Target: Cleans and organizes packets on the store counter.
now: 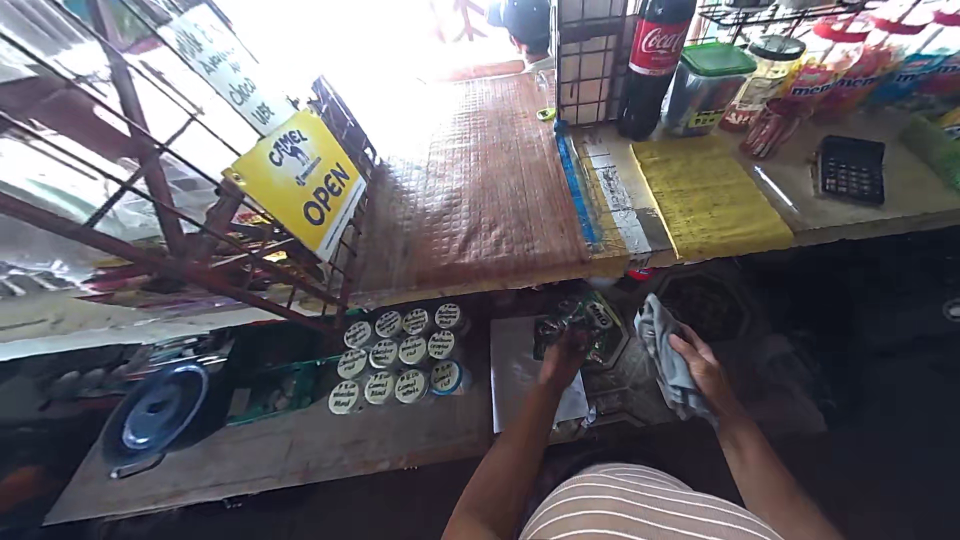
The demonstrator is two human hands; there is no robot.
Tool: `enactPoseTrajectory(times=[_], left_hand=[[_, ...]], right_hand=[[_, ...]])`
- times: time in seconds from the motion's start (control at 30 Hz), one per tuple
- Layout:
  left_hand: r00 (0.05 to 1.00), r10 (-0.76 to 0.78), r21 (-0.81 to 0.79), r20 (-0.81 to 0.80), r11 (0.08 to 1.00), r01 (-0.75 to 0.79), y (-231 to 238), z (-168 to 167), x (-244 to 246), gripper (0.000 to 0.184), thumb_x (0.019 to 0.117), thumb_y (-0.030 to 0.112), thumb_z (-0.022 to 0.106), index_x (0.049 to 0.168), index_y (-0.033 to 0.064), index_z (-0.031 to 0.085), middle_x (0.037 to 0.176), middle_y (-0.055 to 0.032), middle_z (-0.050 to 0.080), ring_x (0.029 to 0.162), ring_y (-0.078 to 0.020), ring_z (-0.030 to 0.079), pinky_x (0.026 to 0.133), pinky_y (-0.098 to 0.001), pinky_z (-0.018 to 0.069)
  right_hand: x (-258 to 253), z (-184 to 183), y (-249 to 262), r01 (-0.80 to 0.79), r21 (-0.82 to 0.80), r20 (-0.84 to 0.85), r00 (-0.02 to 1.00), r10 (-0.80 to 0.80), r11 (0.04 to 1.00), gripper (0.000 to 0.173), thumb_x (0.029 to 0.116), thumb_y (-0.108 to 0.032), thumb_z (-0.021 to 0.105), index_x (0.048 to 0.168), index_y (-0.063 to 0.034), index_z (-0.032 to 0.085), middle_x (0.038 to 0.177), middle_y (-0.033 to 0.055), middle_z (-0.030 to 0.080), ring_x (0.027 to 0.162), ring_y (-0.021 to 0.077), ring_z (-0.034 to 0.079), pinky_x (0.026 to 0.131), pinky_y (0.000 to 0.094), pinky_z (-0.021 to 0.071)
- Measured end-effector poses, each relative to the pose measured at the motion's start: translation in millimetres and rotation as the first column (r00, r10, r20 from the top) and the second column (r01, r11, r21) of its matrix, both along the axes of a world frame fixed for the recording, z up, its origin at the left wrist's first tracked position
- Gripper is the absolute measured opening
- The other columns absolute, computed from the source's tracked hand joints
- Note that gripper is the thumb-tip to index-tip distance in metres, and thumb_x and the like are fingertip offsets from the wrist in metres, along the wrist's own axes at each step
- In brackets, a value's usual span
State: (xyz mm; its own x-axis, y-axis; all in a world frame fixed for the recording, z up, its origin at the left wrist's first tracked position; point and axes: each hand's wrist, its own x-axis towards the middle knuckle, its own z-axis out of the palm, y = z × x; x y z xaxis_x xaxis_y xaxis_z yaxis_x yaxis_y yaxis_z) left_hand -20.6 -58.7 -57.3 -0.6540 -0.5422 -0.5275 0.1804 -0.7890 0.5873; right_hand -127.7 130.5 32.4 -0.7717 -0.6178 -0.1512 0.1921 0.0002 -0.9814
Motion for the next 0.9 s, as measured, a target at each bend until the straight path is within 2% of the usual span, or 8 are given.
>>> enactPoseTrajectory(times=[0.07, 0.17, 0.3, 0.4, 0.57, 0.67, 0.77, 0.9], left_hand=[[0.998, -0.049, -0.033, -0.041, 0.998, 0.048, 15.4, 15.1, 4.4, 0.041, 0.113, 0.017, 0.028, 0.15, 0.0007, 0.029, 0.121, -0.0143, 0.057, 0.107, -0.0217, 0.061, 0.096, -0.0411, 0.0523], [0.975, -0.126, -0.062, -0.184, 0.991, 0.116, 35.0, 37.8, 9.6, 0.036, 0.1132, 0.023, 0.019, 0.134, 0.0064, 0.043, 0.108, -0.0058, 0.065, 0.1, -0.0159, 0.066, 0.091, -0.0373, 0.0553], [0.905, -0.138, 0.054, -0.401, 0.983, 0.174, 41.4, 49.6, 20.5, 0.078, 0.1007, 0.069, 0.009, 0.132, 0.0122, 0.053, 0.114, -0.0038, 0.072, 0.108, -0.0158, 0.068, 0.093, -0.0369, 0.0562], [0.912, -0.181, -0.007, -0.368, 0.981, 0.192, 46.0, 45.8, 25.6, 0.08, 0.0994, 0.071, 0.01, 0.14, 0.0127, 0.046, 0.122, -0.0024, 0.069, 0.113, -0.0134, 0.066, 0.096, -0.0351, 0.0548], [0.954, -0.236, -0.057, -0.183, 0.972, 0.23, 55.2, 40.3, 18.7, 0.051, 0.1121, 0.042, 0.018, 0.146, 0.0074, 0.037, 0.124, -0.0088, 0.064, 0.113, -0.0152, 0.062, 0.099, -0.0344, 0.051], [0.954, -0.184, -0.015, -0.236, 0.982, 0.186, 55.9, 46.0, 17.9, 0.058, 0.1085, 0.052, 0.017, 0.128, 0.01, 0.052, 0.105, -0.0026, 0.072, 0.097, -0.0115, 0.069, 0.086, -0.0319, 0.0574], [0.939, -0.155, 0.053, -0.307, 0.982, 0.18, 59.0, 46.3, 19.3, 0.089, 0.094, 0.08, 0.016, 0.132, 0.0075, 0.053, 0.108, -0.0027, 0.074, 0.101, -0.0118, 0.071, 0.087, -0.0318, 0.0586], [0.922, -0.261, -0.034, -0.286, 0.964, 0.262, 64.1, 38.7, 18.4, 0.074, 0.1018, 0.066, 0.025, 0.14, 0.0066, 0.044, 0.119, -0.0046, 0.069, 0.11, -0.0131, 0.066, 0.095, -0.0348, 0.054]], right_hand=[[8.7, 11.2, -27.3, -0.074, 0.081, -0.387, 0.917, 0.099, 0.994, 0.044, 0.0999, -0.004, 0.047, 0.141, 0.0112, 0.05, 0.135, 0.0205, 0.062, 0.118, 0.0131, 0.064, 0.102, 0.0277, 0.0512], [23.1, -9.9, -61.7, -0.099, 0.268, -0.787, 0.551, 0.277, 0.958, 0.042, 0.1008, -0.008, 0.051, 0.139, 0.0086, 0.057, 0.145, 0.0249, 0.056, 0.14, 0.0373, 0.05, 0.118, 0.0501, 0.0378], [42.2, -44.6, -74.0, -0.011, 0.359, -0.906, 0.235, 0.352, 0.933, 0.038, 0.0997, -0.008, 0.049, 0.133, 0.0013, 0.066, 0.143, 0.02, 0.06, 0.135, 0.0423, 0.054, 0.112, 0.0628, 0.0399], [42.2, -40.6, -72.8, -0.045, 0.432, -0.86, 0.28, 0.427, 0.901, 0.038, 0.0989, -0.007, 0.05, 0.132, -0.0001, 0.067, 0.142, 0.0178, 0.061, 0.137, 0.0407, 0.053, 0.113, 0.0627, 0.0381], [24.8, -30.0, -80.6, -0.087, 0.5, -0.726, 0.5, 0.472, 0.862, 0.04, 0.1044, -0.014, 0.045, 0.135, 0.0034, 0.063, 0.145, 0.0219, 0.057, 0.14, 0.0392, 0.05, 0.119, 0.0536, 0.0343], [45.8, -39.4, -72.2, -0.12, 0.333, -0.778, 0.526, 0.345, 0.935, 0.038, 0.1015, -0.006, 0.048, 0.133, 0.0061, 0.063, 0.143, 0.0242, 0.058, 0.139, 0.0413, 0.049, 0.118, 0.052, 0.0376], [58.7, -52.7, -64.3, -0.048, 0.339, -0.856, 0.398, 0.329, 0.94, 0.039, 0.1015, -0.013, 0.048, 0.133, -0.0013, 0.067, 0.144, 0.0184, 0.059, 0.14, 0.0444, 0.048, 0.115, 0.065, 0.0332], [33.3, -47.1, -67.3, 0.021, 0.476, -0.753, 0.525, 0.395, 0.879, 0.043, 0.1053, -0.028, 0.043, 0.134, -0.0066, 0.067, 0.151, 0.0188, 0.053, 0.145, 0.0435, 0.042, 0.119, 0.0668, 0.0245]])
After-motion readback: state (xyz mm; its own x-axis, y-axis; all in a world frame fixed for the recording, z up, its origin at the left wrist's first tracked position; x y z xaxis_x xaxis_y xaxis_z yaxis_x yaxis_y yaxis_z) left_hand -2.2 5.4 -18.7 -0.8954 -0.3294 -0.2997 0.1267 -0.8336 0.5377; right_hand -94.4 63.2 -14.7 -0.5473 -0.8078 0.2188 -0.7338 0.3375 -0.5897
